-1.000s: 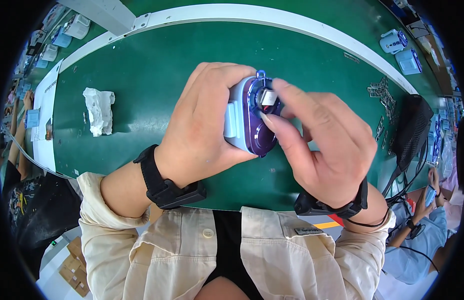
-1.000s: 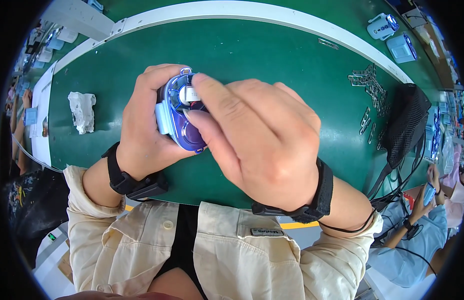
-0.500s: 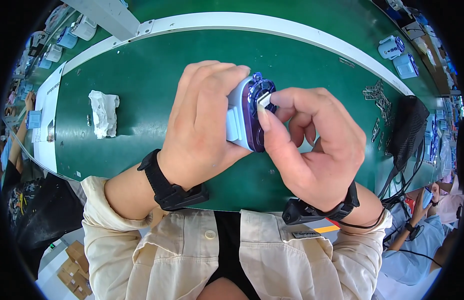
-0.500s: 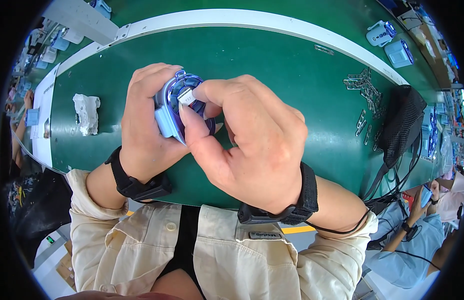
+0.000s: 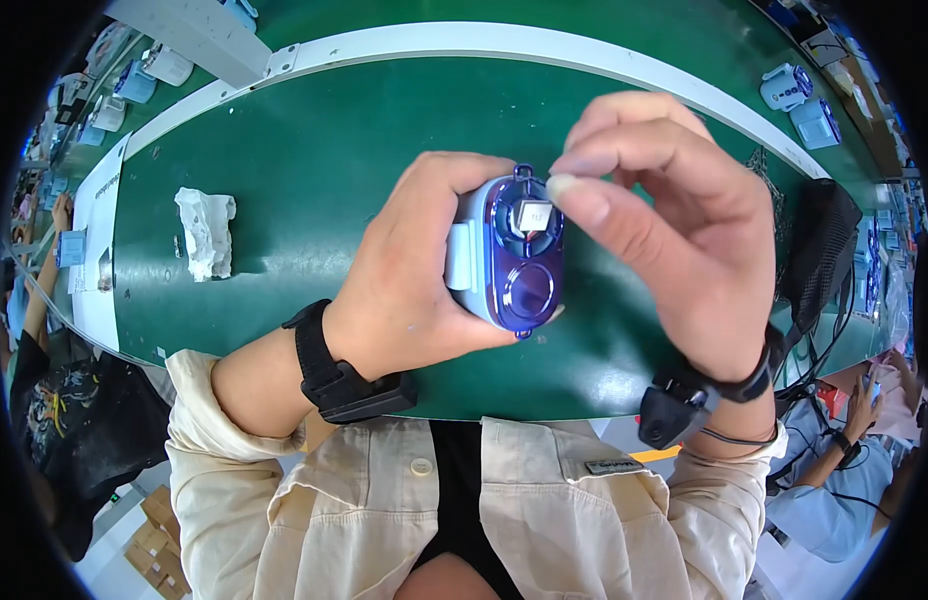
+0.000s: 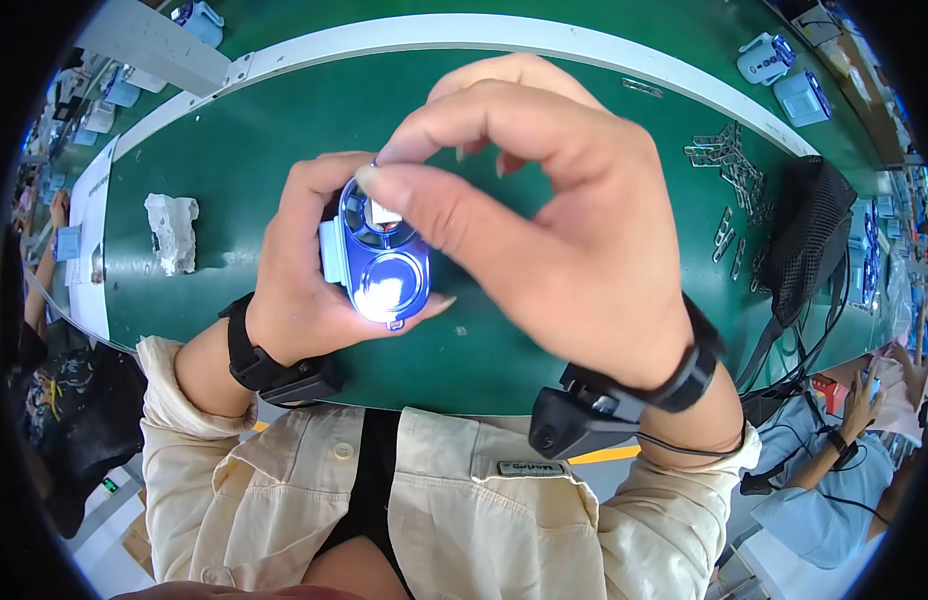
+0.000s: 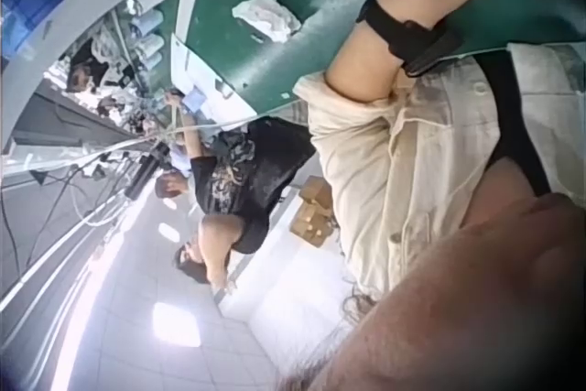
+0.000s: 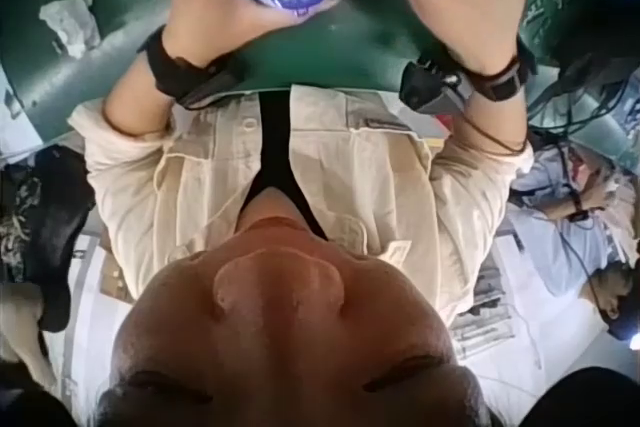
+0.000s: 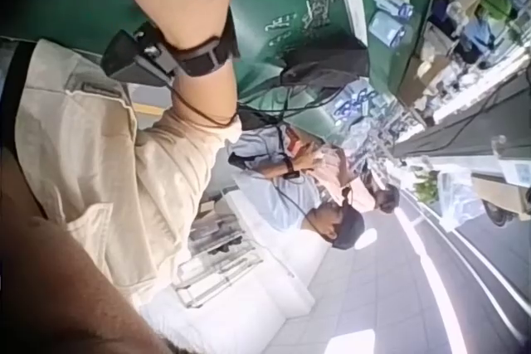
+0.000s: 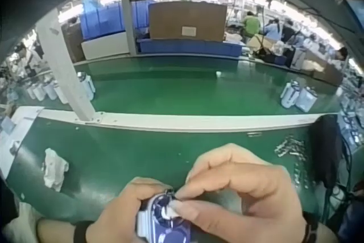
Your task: The person picks up a small fan, inserts a white component into the top opening by hand, and presses it into place. This process is repeated for several units before each is placed back onto the conveyor belt.
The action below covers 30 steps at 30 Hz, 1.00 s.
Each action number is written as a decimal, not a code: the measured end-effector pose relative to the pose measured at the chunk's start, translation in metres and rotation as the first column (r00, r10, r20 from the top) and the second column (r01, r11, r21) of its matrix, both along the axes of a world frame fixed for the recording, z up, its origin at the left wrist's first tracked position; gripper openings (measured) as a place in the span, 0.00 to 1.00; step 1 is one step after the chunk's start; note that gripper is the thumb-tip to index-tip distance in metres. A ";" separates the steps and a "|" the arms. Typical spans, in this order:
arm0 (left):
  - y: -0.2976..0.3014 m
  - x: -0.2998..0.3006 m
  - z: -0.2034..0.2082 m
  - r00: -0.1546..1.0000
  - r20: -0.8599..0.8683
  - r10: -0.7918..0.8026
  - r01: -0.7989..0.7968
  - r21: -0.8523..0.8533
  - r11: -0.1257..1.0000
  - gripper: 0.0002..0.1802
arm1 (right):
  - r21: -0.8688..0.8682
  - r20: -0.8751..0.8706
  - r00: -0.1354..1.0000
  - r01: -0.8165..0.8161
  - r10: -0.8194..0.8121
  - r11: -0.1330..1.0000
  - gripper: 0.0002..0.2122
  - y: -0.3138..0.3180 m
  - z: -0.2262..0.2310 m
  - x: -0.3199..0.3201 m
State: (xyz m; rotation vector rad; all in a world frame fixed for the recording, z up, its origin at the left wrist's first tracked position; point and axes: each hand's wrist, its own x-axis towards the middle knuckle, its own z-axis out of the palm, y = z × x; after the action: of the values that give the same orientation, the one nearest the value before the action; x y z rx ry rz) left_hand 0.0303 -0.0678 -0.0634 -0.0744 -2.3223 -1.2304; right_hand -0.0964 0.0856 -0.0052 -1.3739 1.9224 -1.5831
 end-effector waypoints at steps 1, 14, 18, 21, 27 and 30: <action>0.001 0.001 -0.001 1.000 0.009 -0.025 0.025 0.030 0.999 0.41 | -0.011 0.185 0.982 -0.020 0.021 1.000 0.07 0.001 -0.002 -0.001; 0.000 0.001 -0.006 0.991 0.064 -0.114 0.103 0.154 0.983 0.44 | -0.116 0.494 0.845 -0.169 0.204 0.979 0.06 -0.004 -0.029 -0.004; 0.000 0.000 -0.011 0.991 0.075 -0.111 0.095 0.193 0.977 0.44 | -0.028 0.353 0.931 -0.089 0.093 0.996 0.07 -0.002 -0.028 0.001; -0.001 0.001 -0.011 0.993 0.077 -0.093 0.077 0.185 0.980 0.44 | -0.022 0.056 0.996 -0.067 0.068 0.998 0.06 -0.002 -0.028 0.003; -0.003 0.001 -0.010 0.998 0.019 -0.053 0.051 0.065 0.997 0.43 | 0.004 -0.045 0.998 -0.038 0.038 0.999 0.10 -0.001 -0.032 0.007; -0.004 -0.002 -0.013 0.995 -0.027 -0.092 0.094 0.064 0.994 0.42 | -0.047 0.661 0.750 0.015 0.020 0.999 0.15 -0.011 -0.030 0.015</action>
State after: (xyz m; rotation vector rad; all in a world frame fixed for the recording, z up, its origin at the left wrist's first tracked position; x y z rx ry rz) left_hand 0.0286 -0.0719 -0.0768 -0.1761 -2.2785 -1.3421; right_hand -0.0816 0.0749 -0.0353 -0.6608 1.4370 -1.8015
